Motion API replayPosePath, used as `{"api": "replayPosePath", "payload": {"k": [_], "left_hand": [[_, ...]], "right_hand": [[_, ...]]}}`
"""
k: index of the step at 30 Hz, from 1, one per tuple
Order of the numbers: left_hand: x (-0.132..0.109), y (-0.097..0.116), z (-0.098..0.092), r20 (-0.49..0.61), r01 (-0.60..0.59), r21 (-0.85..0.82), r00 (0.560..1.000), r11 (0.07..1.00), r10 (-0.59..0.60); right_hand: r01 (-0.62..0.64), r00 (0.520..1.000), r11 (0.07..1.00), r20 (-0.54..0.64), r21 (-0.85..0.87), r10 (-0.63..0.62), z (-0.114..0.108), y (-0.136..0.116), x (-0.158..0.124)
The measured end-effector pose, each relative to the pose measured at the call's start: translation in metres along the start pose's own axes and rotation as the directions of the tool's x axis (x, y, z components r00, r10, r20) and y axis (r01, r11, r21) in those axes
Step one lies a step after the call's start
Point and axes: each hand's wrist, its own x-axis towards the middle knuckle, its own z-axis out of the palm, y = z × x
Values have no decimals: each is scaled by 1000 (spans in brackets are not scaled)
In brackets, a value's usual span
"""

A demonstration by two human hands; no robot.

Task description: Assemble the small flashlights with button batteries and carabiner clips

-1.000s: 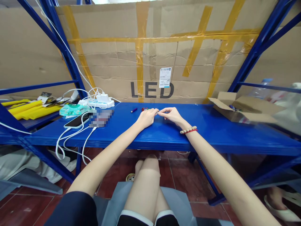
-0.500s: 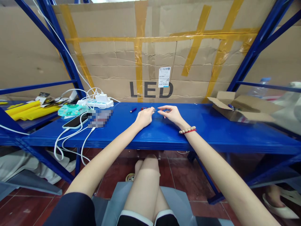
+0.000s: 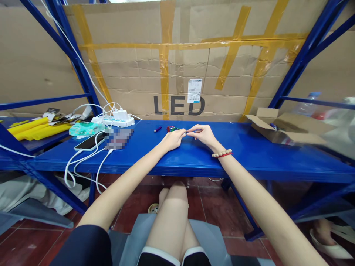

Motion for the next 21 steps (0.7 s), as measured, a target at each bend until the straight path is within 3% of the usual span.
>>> {"api": "replayPosePath", "payload": {"k": [5,11,21], "left_hand": [[-2,-1,1,36,-28,-34,999,999,29],[-2,0,1,0,-51,-33,999,998,51],[-6,0,0,-77,-125,32,989,992,127]], "right_hand": [[-1,1000,999,16,-49,1,-1,4,-1],[-52,999,996,-1,-77,52,1,-4,-2],[-164,977,982,123,-94,175,-1,-5,-3]]}}
